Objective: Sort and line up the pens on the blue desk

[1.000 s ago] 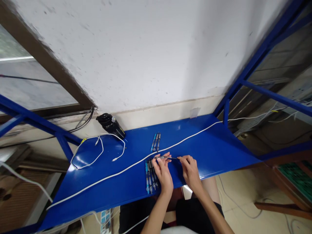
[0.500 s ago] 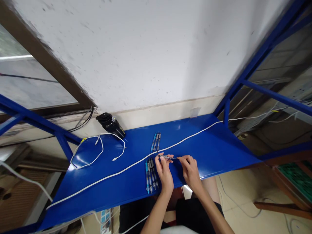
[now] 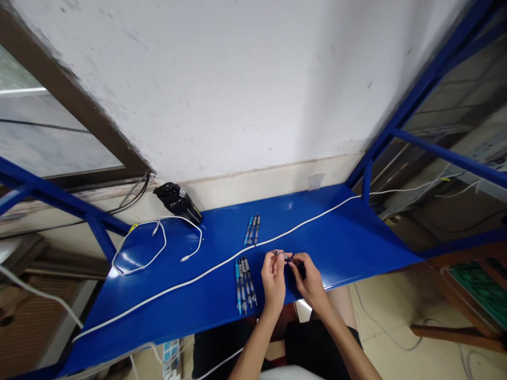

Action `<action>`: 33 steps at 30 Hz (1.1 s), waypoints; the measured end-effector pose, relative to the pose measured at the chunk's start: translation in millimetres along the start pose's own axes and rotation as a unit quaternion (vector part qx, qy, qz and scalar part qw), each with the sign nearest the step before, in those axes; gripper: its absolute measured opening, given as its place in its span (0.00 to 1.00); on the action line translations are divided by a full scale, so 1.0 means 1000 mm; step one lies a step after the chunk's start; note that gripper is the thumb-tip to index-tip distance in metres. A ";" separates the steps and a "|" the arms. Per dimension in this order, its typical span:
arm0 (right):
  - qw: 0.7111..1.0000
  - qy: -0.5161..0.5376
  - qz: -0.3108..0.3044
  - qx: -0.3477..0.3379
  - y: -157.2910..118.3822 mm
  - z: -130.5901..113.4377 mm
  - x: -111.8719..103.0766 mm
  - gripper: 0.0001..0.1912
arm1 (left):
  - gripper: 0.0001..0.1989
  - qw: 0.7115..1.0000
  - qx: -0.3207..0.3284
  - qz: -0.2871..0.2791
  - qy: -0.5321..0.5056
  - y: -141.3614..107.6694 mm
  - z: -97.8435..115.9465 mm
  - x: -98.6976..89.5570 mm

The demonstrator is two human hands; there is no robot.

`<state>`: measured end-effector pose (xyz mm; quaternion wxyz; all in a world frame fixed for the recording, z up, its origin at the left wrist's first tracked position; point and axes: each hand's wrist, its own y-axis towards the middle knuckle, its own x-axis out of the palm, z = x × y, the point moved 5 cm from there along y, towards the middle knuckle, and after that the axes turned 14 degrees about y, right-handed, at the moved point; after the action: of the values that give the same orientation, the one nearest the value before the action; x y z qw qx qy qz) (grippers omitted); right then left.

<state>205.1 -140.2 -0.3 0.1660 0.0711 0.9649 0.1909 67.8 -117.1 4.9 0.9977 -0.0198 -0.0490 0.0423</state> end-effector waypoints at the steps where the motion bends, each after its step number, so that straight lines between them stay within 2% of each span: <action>1: 1.000 0.006 0.004 -0.001 0.001 -0.001 -0.001 0.05 | 0.17 1.000 0.001 -0.003 0.002 0.000 0.001 0.000; 6: 1.000 0.023 0.000 -0.003 0.004 -0.007 -0.002 0.06 | 0.17 1.000 0.004 -0.013 0.010 -0.001 0.003 0.001; 12: 0.999 0.019 -0.033 -0.009 0.005 -0.017 0.000 0.12 | 0.17 0.999 0.017 -0.022 0.029 -0.001 0.008 0.000; 17: 1.000 0.016 -0.020 0.011 0.006 -0.012 -0.003 0.07 | 0.18 0.999 0.019 -0.014 0.043 -0.001 0.009 -0.002; 21: 0.998 0.009 -0.054 0.007 0.006 -0.013 -0.001 0.13 | 0.20 0.999 0.019 -0.010 0.026 -0.001 0.007 -0.001; 25: 0.999 0.009 -0.045 0.011 0.007 -0.013 -0.002 0.11 | 0.20 1.000 0.012 -0.018 0.018 0.000 0.004 0.000; 29: 0.997 0.015 -0.072 0.017 0.005 -0.010 0.001 0.13 | 0.20 0.999 0.019 -0.017 0.026 0.000 0.004 -0.001; 33: 0.998 0.025 -0.049 0.036 0.005 -0.007 -0.001 0.09 | 0.19 0.999 0.015 -0.023 0.021 0.000 0.003 -0.001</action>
<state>204.1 -138.3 8.1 0.1482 0.0250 0.9772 0.1499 66.6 -117.3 7.6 0.9994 -0.0049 -0.0283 0.0192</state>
